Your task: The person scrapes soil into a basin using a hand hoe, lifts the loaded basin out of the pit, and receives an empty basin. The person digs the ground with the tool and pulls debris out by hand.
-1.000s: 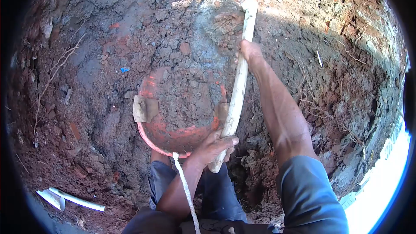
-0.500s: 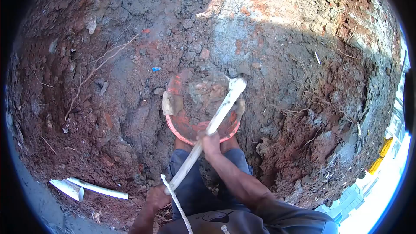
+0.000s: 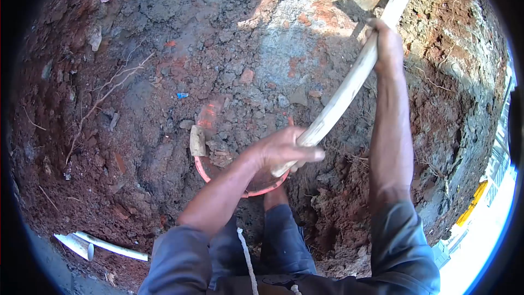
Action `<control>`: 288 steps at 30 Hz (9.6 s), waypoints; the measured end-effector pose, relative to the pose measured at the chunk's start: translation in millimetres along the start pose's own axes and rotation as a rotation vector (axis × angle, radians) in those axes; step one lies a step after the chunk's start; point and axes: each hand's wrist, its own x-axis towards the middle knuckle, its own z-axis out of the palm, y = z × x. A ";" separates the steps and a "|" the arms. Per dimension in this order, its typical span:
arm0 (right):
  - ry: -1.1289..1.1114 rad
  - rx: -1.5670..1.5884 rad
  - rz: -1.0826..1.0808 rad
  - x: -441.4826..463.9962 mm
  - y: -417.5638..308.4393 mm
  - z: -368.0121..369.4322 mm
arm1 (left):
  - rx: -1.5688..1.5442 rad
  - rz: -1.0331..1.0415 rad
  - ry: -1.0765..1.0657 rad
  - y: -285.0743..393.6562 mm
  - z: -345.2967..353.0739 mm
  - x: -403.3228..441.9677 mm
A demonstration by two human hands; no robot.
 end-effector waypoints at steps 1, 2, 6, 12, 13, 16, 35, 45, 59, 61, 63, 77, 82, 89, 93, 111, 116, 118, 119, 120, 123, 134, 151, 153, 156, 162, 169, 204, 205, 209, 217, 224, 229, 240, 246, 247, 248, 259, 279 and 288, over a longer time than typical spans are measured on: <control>-0.047 0.196 -0.044 39.4 -14.5 -0.1 | -0.101 0.092 -0.088 19.7 -13.0 27.2; -0.082 0.215 -0.028 91.3 -15.0 0.0 | -0.133 0.173 -0.012 45.8 -22.1 42.4; -0.104 0.192 0.097 163.5 26.2 79.3 | -0.131 0.176 0.229 48.7 -73.0 95.2; -0.457 -0.126 0.204 176.8 96.1 133.9 | -0.475 0.019 0.376 43.6 -46.0 96.7; -0.471 -0.124 0.234 189.4 88.1 132.8 | -0.539 -0.032 0.374 61.0 -45.7 100.6; -0.367 -0.183 0.140 213.5 89.2 142.6 | -0.684 0.081 0.218 68.4 -58.5 100.3; -0.235 -0.276 0.275 84.8 143.6 170.9 | -0.744 0.255 0.119 -62.5 -58.8 19.0; -0.249 -0.206 0.373 19.9 155.5 165.2 | -0.761 0.195 0.252 -86.9 -15.1 -23.8; -0.290 -0.120 0.520 -97.0 210.4 149.7 | -0.548 0.025 0.277 -158.1 19.9 -97.6; -0.250 -0.024 0.565 -130.7 211.0 138.3 | -0.377 -0.089 0.336 -161.4 28.3 -126.7; -0.247 -0.007 0.654 -185.5 226.6 126.5 | -0.168 -0.258 0.374 -170.0 41.3 -178.9; -0.159 0.329 0.443 -288.3 144.7 82.3 | 0.675 -0.438 0.830 -225.6 65.8 -224.7; -0.081 0.138 0.097 -66.5 28.4 -2.1 | 0.138 -0.127 0.067 -52.2 33.0 -17.8; -0.257 -0.082 0.170 162.3 99.5 60.4 | -0.715 0.253 0.011 -15.9 -32.6 123.3; -0.386 -0.251 0.124 161.1 158.5 98.6 | -1.102 0.268 -0.229 -76.4 -22.7 143.7; -0.272 -0.646 0.276 61.8 150.0 122.3 | -1.062 0.303 0.055 -100.6 -12.6 54.0; -0.183 -0.438 0.387 39.1 190.9 91.2 | -0.910 0.197 0.017 -125.6 10.4 36.0; -0.239 -0.309 0.403 30.0 208.7 81.9 | -0.846 0.168 0.036 -123.1 22.7 22.5; -0.188 -0.286 0.442 19.1 222.7 83.5 | -0.858 0.169 0.025 -135.8 29.2 15.6; -0.189 -0.353 0.401 15.3 237.8 84.0 | -0.895 0.148 0.025 -142.1 34.0 6.2; -0.201 -0.497 0.399 -22.0 233.9 104.3 | -0.972 0.147 0.073 -145.7 40.9 -22.1; -0.198 -0.517 0.466 -113.6 291.8 102.8 | -0.201 -0.273 0.425 -156.3 64.7 -112.6; -0.197 0.009 0.361 -265.8 129.4 72.2 | 0.578 -0.272 0.708 -223.0 37.1 -215.9; -0.105 0.062 0.265 -170.8 80.6 58.5 | 0.446 -0.033 0.474 -130.7 17.1 -131.0; -0.121 0.098 0.101 -42.1 22.2 42.9 | -0.055 0.037 -0.070 -37.3 -15.0 -40.3; -0.183 -0.044 0.284 20.1 65.7 178.8 | -0.408 0.162 0.170 -40.5 -91.5 -30.5; -0.403 -0.353 0.238 -37.1 110.0 264.7 | -0.665 0.170 0.416 -112.4 -56.1 -87.5; -0.247 0.026 0.440 -258.4 119.1 85.9 | 0.429 -0.330 0.701 -214.2 44.3 -216.3; -0.136 -0.010 0.426 -228.7 81.2 82.4 | 0.557 -0.213 0.672 -166.6 33.2 -180.9; -0.133 0.159 0.109 -89.5 37.4 48.7 | 0.360 -0.050 0.349 -58.8 7.3 -81.8; -0.297 -0.083 0.422 -18.9 130.7 173.2 | -0.161 -0.144 0.547 -63.9 -28.6 -60.8; -0.370 -0.298 0.334 -63.5 182.3 221.5 | -0.325 -0.121 0.707 -106.0 15.1 -116.6; -0.472 -0.343 0.383 -145.0 194.9 227.6 | -0.507 -0.160 0.766 -142.3 56.9 -168.1; -0.336 0.167 0.768 -210.1 178.3 133.9 | 0.108 -0.325 0.600 -100.6 99.4 -221.3; -0.179 0.301 0.654 -379.9 130.6 101.1 | 0.652 -0.729 0.639 -176.2 106.4 -342.7; -0.157 0.374 0.648 -418.7 149.1 109.3 | 0.711 -0.865 0.711 -204.6 102.9 -369.4; -0.250 0.345 0.633 -454.0 165.3 112.1 | 0.758 -0.922 0.680 -217.0 98.8 -393.7; -0.063 0.091 0.394 -226.2 66.2 4.9 | 0.777 -0.163 0.612 -153.8 58.4 -164.0; -0.268 -0.189 0.665 -72.6 238.6 75.5 | 0.009 -0.370 0.630 -113.7 99.2 -68.7; -0.129 0.071 0.796 -175.6 258.3 74.4 | 0.374 -0.433 0.481 -141.7 83.1 -156.6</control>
